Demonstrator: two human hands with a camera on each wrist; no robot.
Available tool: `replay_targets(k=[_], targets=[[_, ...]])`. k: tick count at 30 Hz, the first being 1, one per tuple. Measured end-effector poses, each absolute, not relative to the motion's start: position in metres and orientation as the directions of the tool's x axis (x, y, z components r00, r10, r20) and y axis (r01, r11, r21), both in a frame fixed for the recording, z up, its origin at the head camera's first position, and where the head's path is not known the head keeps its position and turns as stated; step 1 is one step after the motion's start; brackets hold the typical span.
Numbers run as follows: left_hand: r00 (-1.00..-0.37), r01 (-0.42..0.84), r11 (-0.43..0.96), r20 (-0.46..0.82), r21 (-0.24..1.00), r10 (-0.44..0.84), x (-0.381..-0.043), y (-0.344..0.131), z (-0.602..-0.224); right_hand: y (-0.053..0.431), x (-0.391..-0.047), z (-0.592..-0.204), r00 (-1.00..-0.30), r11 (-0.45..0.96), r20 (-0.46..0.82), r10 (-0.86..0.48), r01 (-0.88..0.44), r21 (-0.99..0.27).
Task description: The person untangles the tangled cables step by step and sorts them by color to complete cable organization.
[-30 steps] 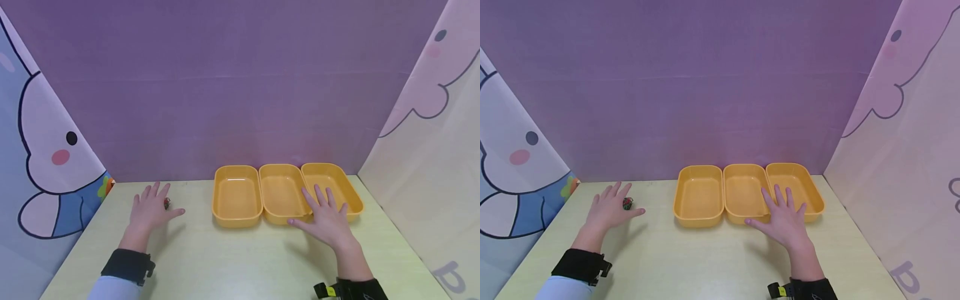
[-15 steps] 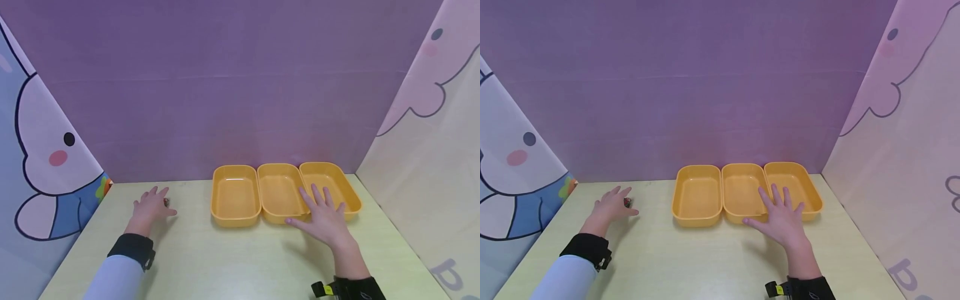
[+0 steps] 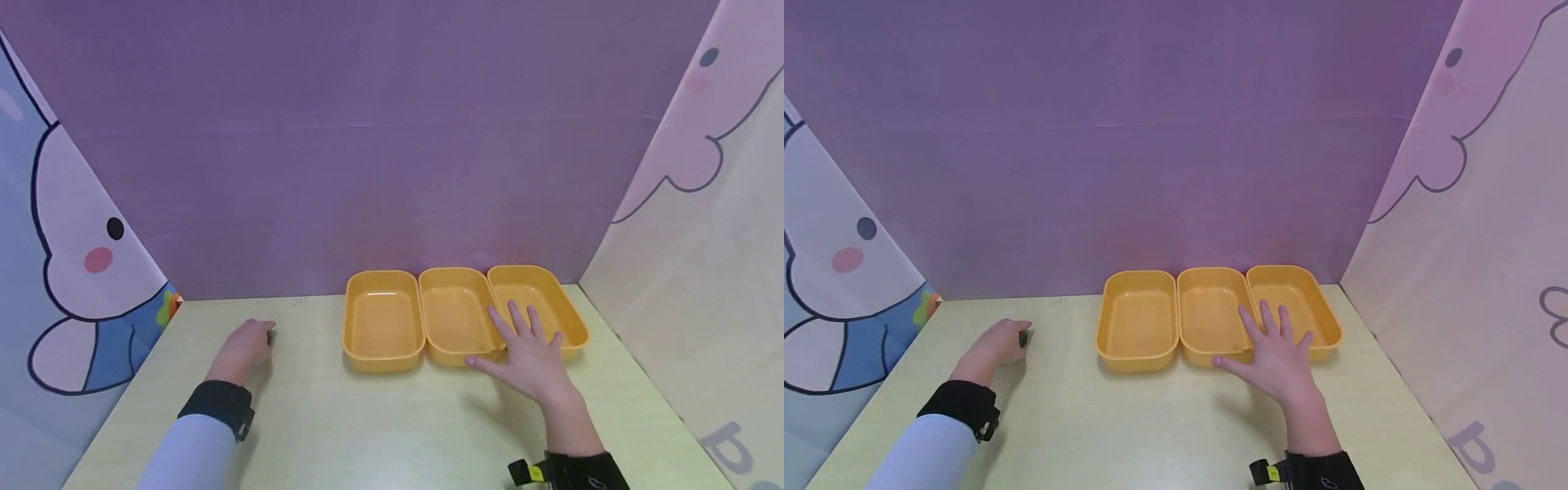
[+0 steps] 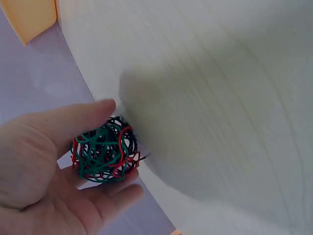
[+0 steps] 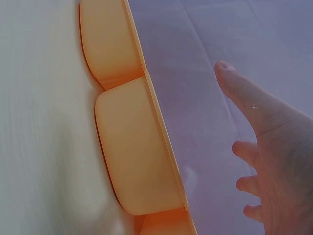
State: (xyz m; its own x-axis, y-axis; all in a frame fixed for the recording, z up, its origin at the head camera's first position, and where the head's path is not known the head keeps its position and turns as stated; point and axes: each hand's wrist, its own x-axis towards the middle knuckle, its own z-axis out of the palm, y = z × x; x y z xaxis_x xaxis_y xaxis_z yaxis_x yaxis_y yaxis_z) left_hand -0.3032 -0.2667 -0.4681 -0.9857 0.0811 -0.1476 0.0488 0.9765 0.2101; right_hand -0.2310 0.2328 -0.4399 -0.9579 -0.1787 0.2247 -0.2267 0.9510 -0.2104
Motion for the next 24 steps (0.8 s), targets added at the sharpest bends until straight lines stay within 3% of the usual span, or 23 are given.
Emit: replay_targets(k=[14, 24], targets=[[-0.988, 0.039, 0.975, -0.137, 0.219, 0.070, -0.302, -0.272, -0.471, 0.234, -0.231, -0.441, -0.956, 0.948, 0.234, -0.176, -0.229, -0.220], [-0.991, 0.133, 0.937, 0.014, 0.324, 0.136, -0.302, -0.271, -0.451, 0.236, -0.232, -0.442, -0.958, 0.949, 0.227, -0.173, -0.224, -0.221]])
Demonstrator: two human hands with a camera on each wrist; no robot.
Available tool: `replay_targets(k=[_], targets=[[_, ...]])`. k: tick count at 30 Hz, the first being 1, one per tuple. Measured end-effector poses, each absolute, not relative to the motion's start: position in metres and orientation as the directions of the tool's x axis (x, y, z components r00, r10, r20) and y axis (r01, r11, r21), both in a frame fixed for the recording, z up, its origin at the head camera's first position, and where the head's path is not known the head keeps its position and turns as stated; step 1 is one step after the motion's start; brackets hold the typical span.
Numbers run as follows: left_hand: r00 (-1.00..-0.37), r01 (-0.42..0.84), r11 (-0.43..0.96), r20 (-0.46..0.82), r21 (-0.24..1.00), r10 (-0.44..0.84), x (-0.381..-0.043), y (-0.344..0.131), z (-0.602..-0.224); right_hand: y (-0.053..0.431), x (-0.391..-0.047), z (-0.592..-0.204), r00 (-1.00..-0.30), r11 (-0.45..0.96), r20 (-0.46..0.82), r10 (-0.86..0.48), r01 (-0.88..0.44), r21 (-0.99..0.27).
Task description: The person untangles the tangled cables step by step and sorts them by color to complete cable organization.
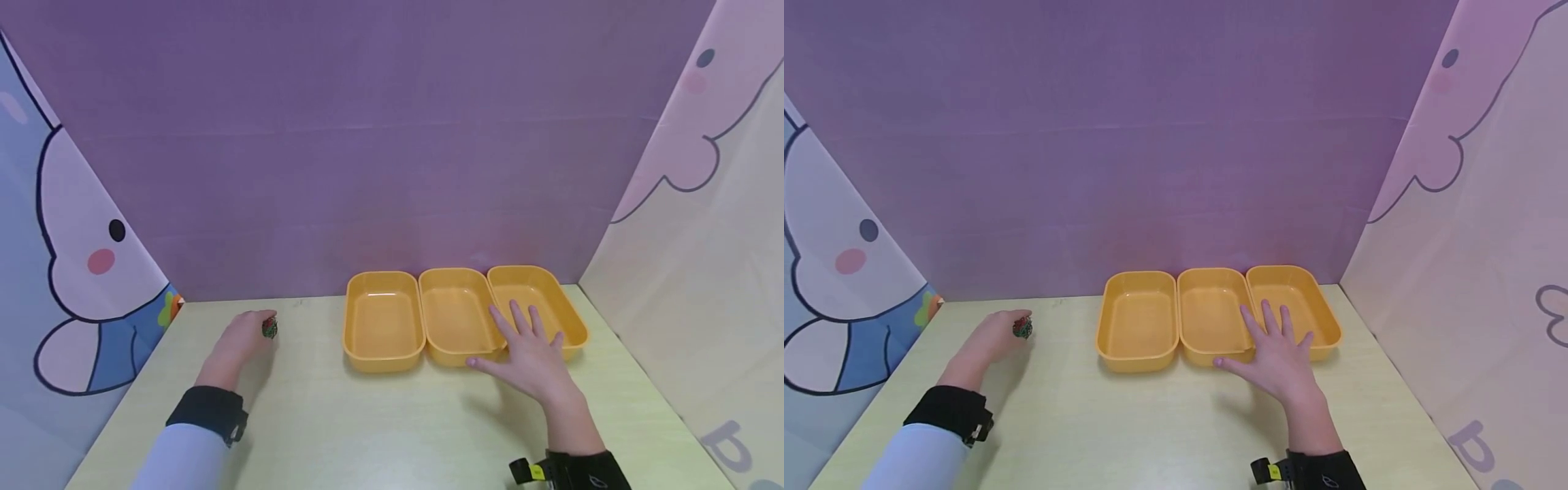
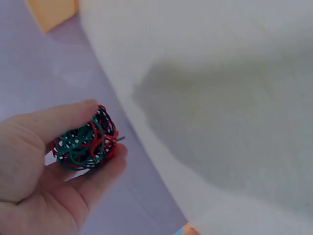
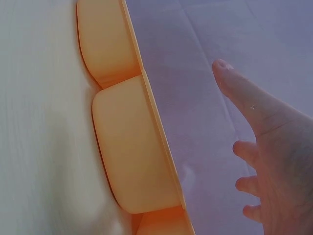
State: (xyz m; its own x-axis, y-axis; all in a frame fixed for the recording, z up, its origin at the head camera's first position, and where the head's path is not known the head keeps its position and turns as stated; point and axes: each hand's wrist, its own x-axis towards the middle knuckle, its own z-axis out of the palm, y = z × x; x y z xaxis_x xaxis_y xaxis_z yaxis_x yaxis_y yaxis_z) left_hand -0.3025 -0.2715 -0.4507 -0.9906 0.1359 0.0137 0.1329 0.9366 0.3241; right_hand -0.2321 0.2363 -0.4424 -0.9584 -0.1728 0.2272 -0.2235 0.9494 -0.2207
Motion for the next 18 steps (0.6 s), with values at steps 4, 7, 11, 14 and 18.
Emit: replay_targets(k=[4, 7, 11, 14, 18], targets=[[-0.983, 0.185, 0.901, 0.077, 0.392, 0.168, -0.298, -0.265, -0.436, 0.236, -0.231, -0.442, -0.958, 0.949, 0.227, -0.176, -0.227, -0.220], [-0.977, 0.211, 0.871, 0.117, 0.444, 0.177, -0.294, -0.256, -0.428, 0.236, -0.231, -0.441, -0.957, 0.948, 0.228, -0.177, -0.228, -0.221], [-0.976, 0.215, 0.839, 0.145, 0.500, 0.164, -0.286, -0.242, -0.420, 0.236, -0.230, -0.440, -0.957, 0.947, 0.230, -0.176, -0.228, -0.225], [-0.975, 0.216, 0.809, 0.162, 0.547, 0.151, -0.278, -0.232, -0.416, 0.236, -0.230, -0.438, -0.957, 0.947, 0.233, -0.174, -0.228, -0.226], [-0.965, 0.255, 0.728, 0.214, 0.637, 0.151, -0.265, -0.219, -0.411, 0.236, -0.229, -0.438, -0.956, 0.946, 0.237, -0.172, -0.227, -0.230]])
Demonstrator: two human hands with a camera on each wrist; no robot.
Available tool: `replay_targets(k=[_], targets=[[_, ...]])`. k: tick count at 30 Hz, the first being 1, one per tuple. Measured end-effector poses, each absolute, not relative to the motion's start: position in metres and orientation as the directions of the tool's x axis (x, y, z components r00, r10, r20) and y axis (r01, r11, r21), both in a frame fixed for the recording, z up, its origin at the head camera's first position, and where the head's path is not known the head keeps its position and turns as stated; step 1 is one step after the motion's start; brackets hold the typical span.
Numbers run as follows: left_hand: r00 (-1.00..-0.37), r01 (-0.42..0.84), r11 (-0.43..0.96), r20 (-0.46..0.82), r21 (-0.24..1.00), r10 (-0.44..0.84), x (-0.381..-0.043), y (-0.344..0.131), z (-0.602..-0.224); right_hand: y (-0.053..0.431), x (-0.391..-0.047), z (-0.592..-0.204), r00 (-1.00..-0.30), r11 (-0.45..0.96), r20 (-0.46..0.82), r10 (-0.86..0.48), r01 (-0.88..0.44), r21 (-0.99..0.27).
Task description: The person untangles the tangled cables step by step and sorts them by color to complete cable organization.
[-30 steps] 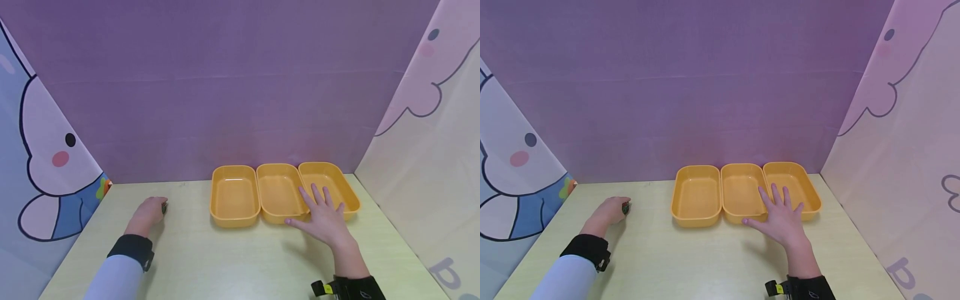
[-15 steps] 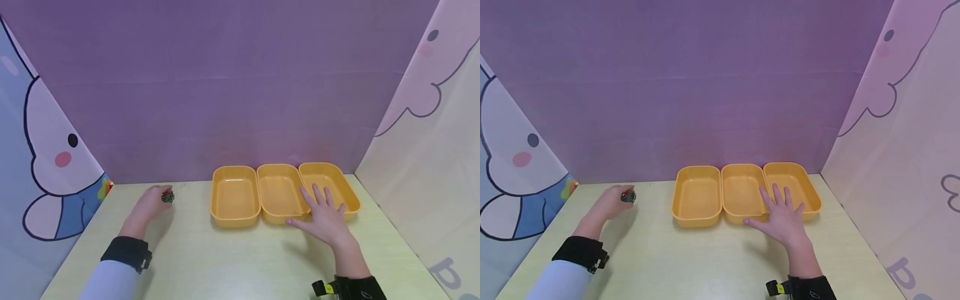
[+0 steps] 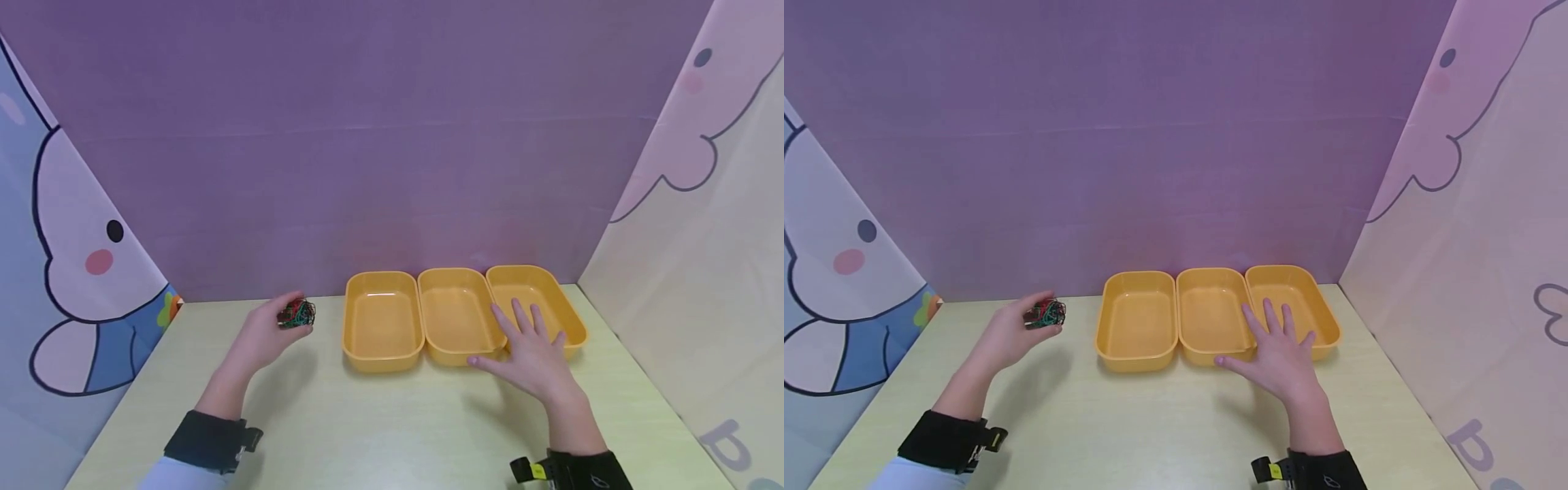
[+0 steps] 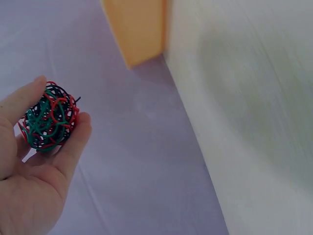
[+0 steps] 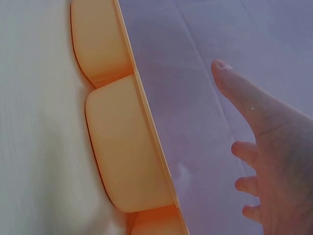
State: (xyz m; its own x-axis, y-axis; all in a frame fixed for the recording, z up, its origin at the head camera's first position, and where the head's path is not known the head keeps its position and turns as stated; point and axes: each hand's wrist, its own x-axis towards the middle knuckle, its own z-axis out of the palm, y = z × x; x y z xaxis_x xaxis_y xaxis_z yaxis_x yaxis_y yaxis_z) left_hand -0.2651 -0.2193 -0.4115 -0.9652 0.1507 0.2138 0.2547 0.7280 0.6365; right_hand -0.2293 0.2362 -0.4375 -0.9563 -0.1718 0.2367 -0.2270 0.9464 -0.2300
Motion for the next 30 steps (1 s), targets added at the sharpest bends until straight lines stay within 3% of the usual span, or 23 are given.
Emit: replay_targets(k=[6, 12, 20, 30], targets=[[-0.946, 0.324, 0.534, 0.274, 0.781, 0.172, -0.246, -0.202, -0.416, 0.238, -0.229, -0.436, -0.953, 0.944, 0.248, -0.171, -0.231, -0.235], [-0.949, 0.307, 0.331, 0.259, 0.892, 0.182, -0.224, -0.185, -0.421, 0.239, -0.227, -0.435, -0.952, 0.941, 0.256, -0.170, -0.234, -0.243], [-0.953, 0.289, 0.353, 0.233, 0.890, 0.193, -0.194, -0.166, -0.395, 0.240, -0.226, -0.433, -0.951, 0.941, 0.259, -0.172, -0.236, -0.243], [-0.948, 0.298, 0.346, 0.233, 0.890, 0.216, -0.188, -0.160, -0.388, 0.239, -0.223, -0.428, -0.950, 0.930, 0.245, -0.196, -0.259, -0.261]])
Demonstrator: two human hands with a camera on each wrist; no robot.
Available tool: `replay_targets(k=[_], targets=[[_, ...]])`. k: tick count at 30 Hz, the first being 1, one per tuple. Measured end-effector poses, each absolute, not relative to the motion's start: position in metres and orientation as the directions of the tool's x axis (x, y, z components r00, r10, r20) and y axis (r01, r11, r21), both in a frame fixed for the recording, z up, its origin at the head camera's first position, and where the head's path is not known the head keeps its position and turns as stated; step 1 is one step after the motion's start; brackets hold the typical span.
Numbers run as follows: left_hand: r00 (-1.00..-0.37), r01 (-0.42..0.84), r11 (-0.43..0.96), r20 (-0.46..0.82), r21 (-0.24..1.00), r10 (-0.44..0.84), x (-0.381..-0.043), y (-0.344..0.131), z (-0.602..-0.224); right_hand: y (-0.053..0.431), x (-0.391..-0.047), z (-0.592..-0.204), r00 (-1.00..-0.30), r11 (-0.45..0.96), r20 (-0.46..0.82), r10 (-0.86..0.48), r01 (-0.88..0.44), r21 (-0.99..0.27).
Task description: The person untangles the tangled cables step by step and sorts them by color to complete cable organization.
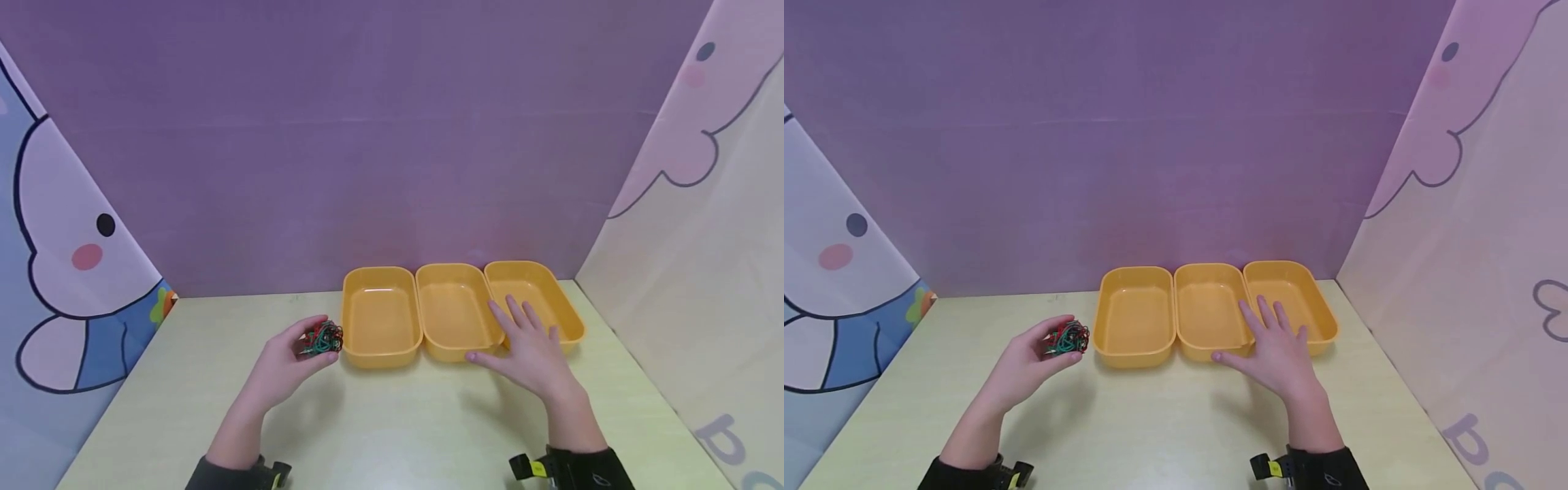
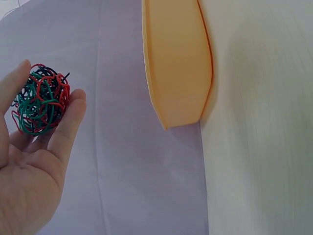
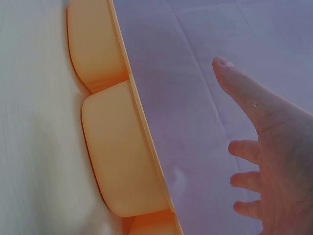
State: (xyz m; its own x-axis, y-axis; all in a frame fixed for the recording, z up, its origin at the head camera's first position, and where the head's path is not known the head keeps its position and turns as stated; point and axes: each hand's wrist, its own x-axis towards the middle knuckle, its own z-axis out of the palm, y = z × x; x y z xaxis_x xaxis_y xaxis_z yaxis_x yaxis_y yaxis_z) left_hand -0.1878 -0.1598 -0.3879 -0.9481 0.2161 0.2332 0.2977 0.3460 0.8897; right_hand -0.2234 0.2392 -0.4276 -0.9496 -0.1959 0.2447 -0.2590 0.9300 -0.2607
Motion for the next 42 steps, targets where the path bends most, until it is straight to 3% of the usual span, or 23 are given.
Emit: replay_targets(k=[11, 19, 27, 34, 42], targets=[[-0.945, 0.287, 0.324, 0.211, 0.902, 0.249, -0.187, -0.148, -0.386, 0.219, -0.220, -0.416, -0.900, 0.764, 0.356, -0.249, -0.409, -0.498], [-0.932, 0.307, 0.298, 0.222, 0.904, 0.288, -0.186, -0.141, -0.388, 0.190, -0.220, -0.409, -0.835, 0.585, 0.434, -0.339, -0.548, -0.598], [-0.925, 0.321, 0.308, 0.227, 0.895, 0.304, -0.181, -0.130, -0.387, 0.162, -0.219, -0.410, -0.788, 0.472, 0.477, -0.389, -0.615, -0.631], [-0.908, 0.363, 0.319, 0.255, 0.876, 0.333, -0.178, -0.119, -0.384, 0.140, -0.217, -0.411, -0.706, 0.381, 0.550, -0.446, -0.706, -0.597], [-0.887, 0.385, 0.279, 0.269, 0.880, 0.376, -0.177, -0.110, -0.387, 0.124, -0.211, -0.408, -0.690, 0.361, 0.535, -0.487, -0.717, -0.596]])
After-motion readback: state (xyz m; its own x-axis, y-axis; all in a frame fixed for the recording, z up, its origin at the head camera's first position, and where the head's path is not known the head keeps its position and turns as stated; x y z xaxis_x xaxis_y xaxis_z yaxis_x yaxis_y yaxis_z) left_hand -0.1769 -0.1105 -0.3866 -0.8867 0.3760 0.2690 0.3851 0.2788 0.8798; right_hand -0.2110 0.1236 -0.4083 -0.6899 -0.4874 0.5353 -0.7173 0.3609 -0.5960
